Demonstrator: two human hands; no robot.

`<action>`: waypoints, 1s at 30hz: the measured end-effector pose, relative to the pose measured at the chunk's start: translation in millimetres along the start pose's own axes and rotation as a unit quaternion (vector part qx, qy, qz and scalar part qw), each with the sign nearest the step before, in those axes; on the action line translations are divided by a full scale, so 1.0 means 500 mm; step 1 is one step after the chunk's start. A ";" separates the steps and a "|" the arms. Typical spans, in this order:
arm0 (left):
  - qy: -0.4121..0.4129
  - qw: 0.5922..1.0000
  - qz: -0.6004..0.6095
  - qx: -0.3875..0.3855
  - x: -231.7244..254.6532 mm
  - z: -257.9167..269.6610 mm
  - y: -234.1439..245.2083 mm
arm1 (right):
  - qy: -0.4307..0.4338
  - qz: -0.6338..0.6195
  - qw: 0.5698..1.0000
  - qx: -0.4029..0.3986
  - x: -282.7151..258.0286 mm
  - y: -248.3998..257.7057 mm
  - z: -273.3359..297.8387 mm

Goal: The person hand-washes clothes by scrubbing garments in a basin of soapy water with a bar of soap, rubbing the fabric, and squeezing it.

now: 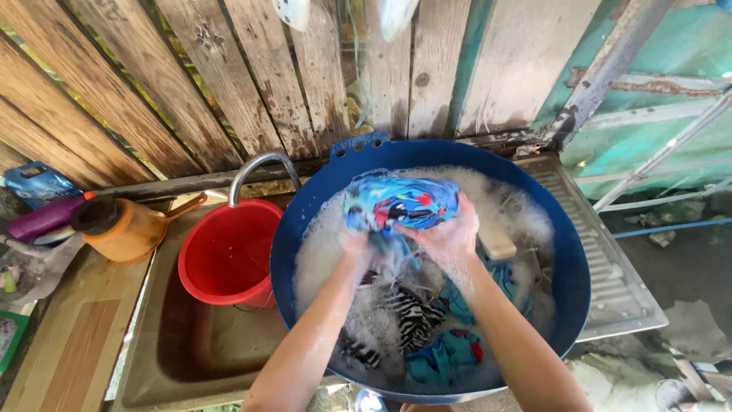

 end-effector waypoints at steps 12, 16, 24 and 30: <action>-0.058 0.994 -0.070 0.064 -0.032 0.034 -0.092 | -0.025 -0.047 0.997 -0.057 0.048 0.145 -0.099; -0.043 0.941 -0.336 0.008 0.013 0.137 -0.021 | 0.103 0.050 0.993 -0.020 -0.053 0.285 -0.192; 0.260 0.961 0.009 0.090 -0.005 0.195 -0.116 | 0.489 0.465 0.729 -0.110 0.020 0.104 -0.033; 0.031 0.971 -0.156 0.177 0.011 0.106 -0.103 | 0.381 0.397 0.834 -0.042 0.023 0.112 -0.052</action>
Point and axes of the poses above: each hand's wrist, its own z-axis away from the middle knuckle, its own y-axis out of the back of the hand, x = y × z, the point moved 4 cm from there along -z, towards the middle knuckle, and after that the axes turned 10 degrees about -y, right-handed, at the moved point
